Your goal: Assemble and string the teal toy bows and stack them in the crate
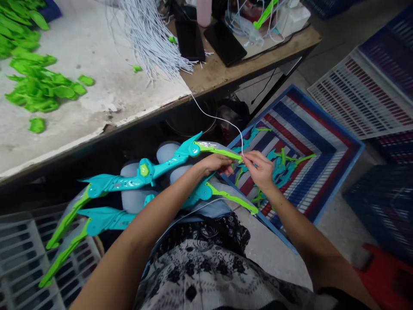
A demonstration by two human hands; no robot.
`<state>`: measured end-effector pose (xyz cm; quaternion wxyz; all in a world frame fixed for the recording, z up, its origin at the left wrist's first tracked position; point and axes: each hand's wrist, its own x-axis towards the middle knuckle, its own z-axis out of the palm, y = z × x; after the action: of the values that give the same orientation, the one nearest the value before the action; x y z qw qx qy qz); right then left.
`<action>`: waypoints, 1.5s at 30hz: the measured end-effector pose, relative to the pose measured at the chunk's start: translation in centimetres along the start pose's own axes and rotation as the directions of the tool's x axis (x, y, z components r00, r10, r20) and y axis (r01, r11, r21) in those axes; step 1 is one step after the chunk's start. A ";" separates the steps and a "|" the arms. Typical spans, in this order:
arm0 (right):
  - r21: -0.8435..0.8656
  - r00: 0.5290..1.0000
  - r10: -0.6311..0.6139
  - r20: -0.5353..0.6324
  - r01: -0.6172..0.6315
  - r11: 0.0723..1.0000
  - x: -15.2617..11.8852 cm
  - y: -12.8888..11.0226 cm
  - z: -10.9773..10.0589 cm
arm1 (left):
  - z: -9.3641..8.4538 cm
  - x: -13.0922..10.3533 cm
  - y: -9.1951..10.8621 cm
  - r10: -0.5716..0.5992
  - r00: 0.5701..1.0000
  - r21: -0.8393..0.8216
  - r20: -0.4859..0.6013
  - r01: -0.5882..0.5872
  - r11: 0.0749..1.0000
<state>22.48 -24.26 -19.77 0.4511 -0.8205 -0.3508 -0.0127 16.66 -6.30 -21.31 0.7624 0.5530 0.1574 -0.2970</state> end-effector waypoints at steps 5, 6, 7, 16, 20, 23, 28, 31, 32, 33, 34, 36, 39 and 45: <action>-0.045 1.000 -0.029 -0.010 0.029 0.999 0.2 0.0 -0.3 | -0.5 0.7 -0.5 -0.012 0.999 -0.093 0.043 0.016 0.996; -0.047 0.999 -0.030 -0.014 0.029 0.998 0.3 0.0 -0.4 | -0.5 0.7 -0.5 -0.009 0.999 -0.104 0.041 0.014 0.995; -0.046 0.999 -0.031 -0.015 0.031 0.998 0.4 0.0 -0.4 | -0.5 0.7 -0.6 -0.008 0.999 -0.113 0.038 0.013 0.994; -0.036 1.000 0.002 -0.007 -0.002 0.999 0.6 -0.2 -0.4 | -0.4 0.5 -0.4 -0.009 1.000 -0.153 0.011 0.010 0.988; -0.015 1.000 -0.027 0.012 0.028 1.000 0.5 -0.4 -0.1 | -0.4 0.6 -0.5 -0.006 1.000 -0.163 0.010 0.008 0.987; -0.018 0.999 -0.049 0.009 0.049 0.999 0.4 -0.1 0.4 | -0.5 0.7 -0.6 0.012 1.000 -0.186 0.023 -0.007 0.983; -0.014 0.999 0.016 -0.037 -0.017 1.000 0.0 1.2 1.3 | -0.4 1.8 -0.8 -0.009 0.988 -0.233 0.157 0.046 0.971; 0.057 0.998 0.062 0.002 -0.062 0.996 -0.3 1.7 1.6 | -0.2 2.8 -0.9 0.011 0.987 -0.292 0.163 0.037 0.956; 0.070 0.997 0.076 0.002 -0.076 0.995 -0.4 1.8 1.6 | 0.0 3.0 -0.9 0.019 0.988 -0.302 0.151 0.028 0.953; 0.072 0.996 0.088 0.000 -0.088 0.993 -0.4 1.9 1.6 | 0.1 3.2 -0.9 0.023 0.991 -0.300 0.135 0.019 0.954; 0.063 0.995 0.098 0.006 -0.098 0.993 -0.5 1.9 1.6 | 0.2 3.3 -0.9 0.019 0.993 -0.283 0.119 0.015 0.959; 0.010 0.994 0.102 0.041 -0.103 0.995 -0.5 2.0 1.6 | 0.4 3.1 -0.7 0.004 0.997 -0.214 0.075 0.012 0.977; -0.064 0.990 0.109 0.093 -0.103 0.993 -0.5 2.5 1.6 | -0.4 0.8 -0.1 0.056 0.995 -0.046 -0.086 -0.060 0.997; 0.026 0.985 0.150 0.083 -0.153 0.988 -0.4 4.2 1.4 | -7.4 -14.7 -0.8 0.308 0.825 -0.196 -0.473 -0.440 0.877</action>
<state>24.25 -24.96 -23.81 0.4492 -0.8374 -0.3056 0.0605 5.47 4.58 -16.03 0.8266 0.5036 0.2506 0.0156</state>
